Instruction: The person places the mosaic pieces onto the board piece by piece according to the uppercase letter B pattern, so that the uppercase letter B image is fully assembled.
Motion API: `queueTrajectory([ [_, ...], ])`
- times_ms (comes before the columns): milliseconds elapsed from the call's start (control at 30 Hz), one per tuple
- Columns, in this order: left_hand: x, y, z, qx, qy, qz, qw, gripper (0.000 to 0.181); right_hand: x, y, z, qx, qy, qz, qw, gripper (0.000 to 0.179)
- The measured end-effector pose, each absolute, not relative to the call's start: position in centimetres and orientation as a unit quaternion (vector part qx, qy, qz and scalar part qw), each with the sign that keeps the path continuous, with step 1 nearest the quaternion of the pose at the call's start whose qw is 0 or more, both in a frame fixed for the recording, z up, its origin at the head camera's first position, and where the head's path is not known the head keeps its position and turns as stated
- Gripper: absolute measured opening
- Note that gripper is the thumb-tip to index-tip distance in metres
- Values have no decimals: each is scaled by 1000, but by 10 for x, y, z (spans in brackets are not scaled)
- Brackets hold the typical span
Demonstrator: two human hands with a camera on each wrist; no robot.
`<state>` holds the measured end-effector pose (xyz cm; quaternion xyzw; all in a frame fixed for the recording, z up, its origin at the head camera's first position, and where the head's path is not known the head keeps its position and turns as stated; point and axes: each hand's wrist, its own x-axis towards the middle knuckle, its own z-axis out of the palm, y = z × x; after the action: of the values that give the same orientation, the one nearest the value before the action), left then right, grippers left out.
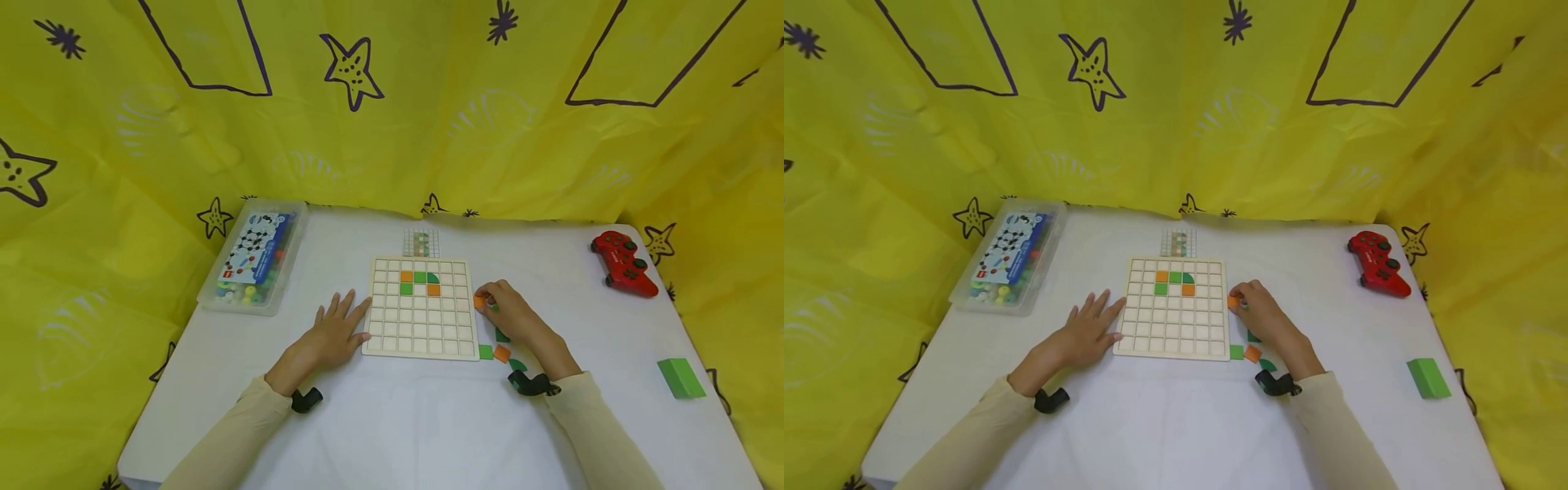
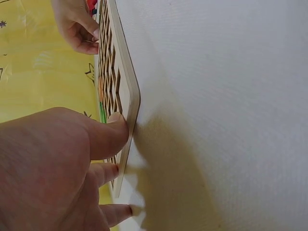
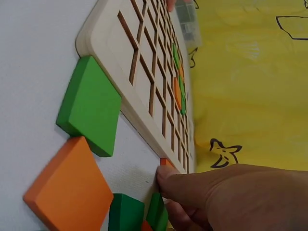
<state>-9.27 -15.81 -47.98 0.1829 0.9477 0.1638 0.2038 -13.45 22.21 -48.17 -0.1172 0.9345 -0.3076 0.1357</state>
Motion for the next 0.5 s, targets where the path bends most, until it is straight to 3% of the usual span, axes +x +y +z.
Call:
queueTrajectory([
  [167,-93,-158,-480,181,948,165,205,70,-138,224,-481,-114,935,-302,144,31],
  [500,-92,-158,-479,177,947,165,210,70,-142,220,-480,-86,948,-295,86,31],
])
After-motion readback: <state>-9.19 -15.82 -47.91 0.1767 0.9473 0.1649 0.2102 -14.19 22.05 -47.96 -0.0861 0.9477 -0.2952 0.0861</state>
